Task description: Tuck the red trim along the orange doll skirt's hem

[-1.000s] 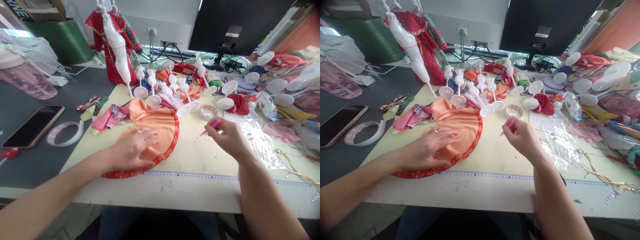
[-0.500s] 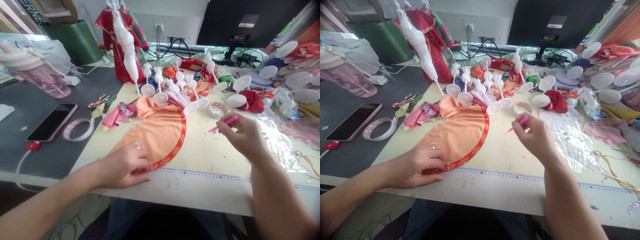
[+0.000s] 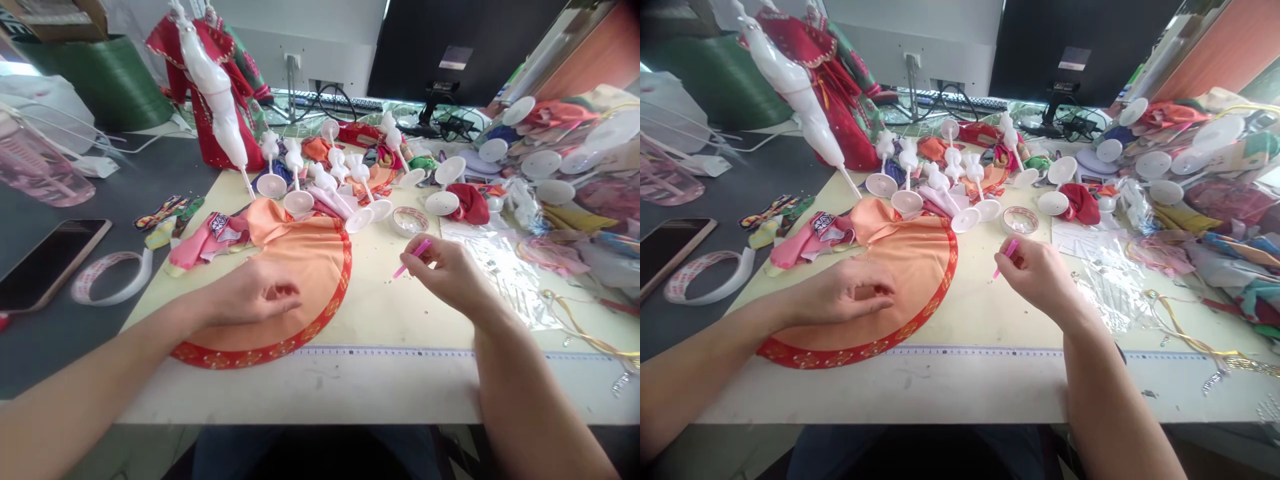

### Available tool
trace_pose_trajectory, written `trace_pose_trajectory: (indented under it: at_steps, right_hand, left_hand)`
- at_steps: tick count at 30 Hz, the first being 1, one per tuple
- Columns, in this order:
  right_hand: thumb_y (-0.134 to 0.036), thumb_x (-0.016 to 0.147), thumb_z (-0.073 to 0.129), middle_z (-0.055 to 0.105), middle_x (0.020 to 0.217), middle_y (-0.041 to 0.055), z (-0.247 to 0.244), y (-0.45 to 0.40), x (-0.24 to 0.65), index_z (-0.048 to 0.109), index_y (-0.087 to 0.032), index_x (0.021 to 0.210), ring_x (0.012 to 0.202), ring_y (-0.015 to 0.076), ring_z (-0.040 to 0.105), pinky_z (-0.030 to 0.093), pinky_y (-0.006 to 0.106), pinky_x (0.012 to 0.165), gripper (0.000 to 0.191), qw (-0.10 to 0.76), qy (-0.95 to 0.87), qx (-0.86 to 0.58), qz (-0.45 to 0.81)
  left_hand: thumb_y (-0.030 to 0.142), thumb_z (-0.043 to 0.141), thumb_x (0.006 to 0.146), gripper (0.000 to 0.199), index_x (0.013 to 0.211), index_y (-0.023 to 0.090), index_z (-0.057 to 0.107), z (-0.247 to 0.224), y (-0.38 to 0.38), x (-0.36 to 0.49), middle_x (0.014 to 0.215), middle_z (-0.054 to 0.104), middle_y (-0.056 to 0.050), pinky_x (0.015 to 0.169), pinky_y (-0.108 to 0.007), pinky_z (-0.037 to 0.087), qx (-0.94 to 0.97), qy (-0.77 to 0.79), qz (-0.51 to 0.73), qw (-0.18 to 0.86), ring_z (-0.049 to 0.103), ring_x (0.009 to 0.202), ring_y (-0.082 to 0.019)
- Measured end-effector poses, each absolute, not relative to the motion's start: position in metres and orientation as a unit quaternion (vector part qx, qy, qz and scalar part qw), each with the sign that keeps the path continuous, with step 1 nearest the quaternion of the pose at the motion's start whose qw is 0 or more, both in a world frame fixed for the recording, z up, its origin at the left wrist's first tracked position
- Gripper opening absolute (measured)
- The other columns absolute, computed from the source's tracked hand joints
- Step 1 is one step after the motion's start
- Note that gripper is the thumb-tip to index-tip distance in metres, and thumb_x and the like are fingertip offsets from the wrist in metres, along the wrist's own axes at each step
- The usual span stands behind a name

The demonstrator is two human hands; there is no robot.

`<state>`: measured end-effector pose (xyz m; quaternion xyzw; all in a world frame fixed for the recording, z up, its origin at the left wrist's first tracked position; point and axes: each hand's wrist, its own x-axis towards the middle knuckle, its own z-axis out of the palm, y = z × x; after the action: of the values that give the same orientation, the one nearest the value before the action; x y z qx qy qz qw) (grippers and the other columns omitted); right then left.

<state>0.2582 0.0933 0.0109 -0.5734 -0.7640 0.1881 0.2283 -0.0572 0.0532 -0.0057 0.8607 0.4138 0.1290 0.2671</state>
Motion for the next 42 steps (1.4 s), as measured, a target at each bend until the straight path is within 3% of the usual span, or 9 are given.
trace_pose_trajectory:
  at_steps: [7, 15, 32, 42]
  right_hand:
    - [-0.022, 0.08, 0.053, 0.05, 0.052, -0.0047, 0.007, 0.095, 0.258, 0.054, -0.021, 0.067, 0.049, 0.0089, 0.04, 0.03, 0.025, 0.045, 0.013, 0.213, -0.765, -0.58, 0.18]
    - [-0.026, 0.081, 0.054, 0.048, 0.052, -0.0051, 0.007, 0.094, 0.255, 0.054, -0.021, 0.068, 0.046, 0.0082, 0.036, 0.03, 0.023, 0.042, 0.014, 0.223, -0.757, -0.585, 0.188]
    - [-0.024, 0.08, 0.058, 0.058, 0.058, -0.0012, 0.009, 0.091, 0.249, 0.056, -0.02, 0.071, 0.053, 0.0106, 0.051, 0.036, 0.025, 0.045, 0.01, 0.308, -0.753, -0.553, 0.18]
    - [-0.028, 0.079, 0.063, 0.058, 0.059, -0.0009, 0.004, 0.076, 0.227, 0.059, -0.024, 0.07, 0.055, 0.0141, 0.056, 0.047, 0.031, 0.054, 0.011, 0.395, -0.691, -0.506, 0.333]
  left_hand:
    - [0.029, 0.057, 0.086, 0.014, 0.086, 0.017, 0.065, -0.025, 0.059, -0.058, 0.08, 0.066, -0.001, 0.067, -0.024, 0.046, 0.82, 0.426, 0.257, 0.283, 0.059, 0.073, -0.012]
    - [0.029, 0.058, 0.086, 0.013, 0.087, 0.018, 0.065, -0.027, 0.052, -0.063, 0.082, 0.067, 0.0, 0.069, -0.025, 0.046, 0.84, 0.414, 0.242, 0.253, 0.06, 0.073, -0.012]
    - [0.03, 0.057, 0.086, 0.016, 0.087, 0.017, 0.066, -0.026, 0.051, -0.064, 0.082, 0.067, -0.001, 0.068, -0.025, 0.045, 0.84, 0.42, 0.234, 0.251, 0.06, 0.073, -0.012]
    - [0.023, 0.057, 0.087, 0.013, 0.086, 0.014, 0.066, -0.021, 0.048, -0.058, 0.076, 0.065, -0.003, 0.06, -0.025, 0.042, 0.856, 0.391, 0.226, 0.25, 0.056, 0.066, -0.011]
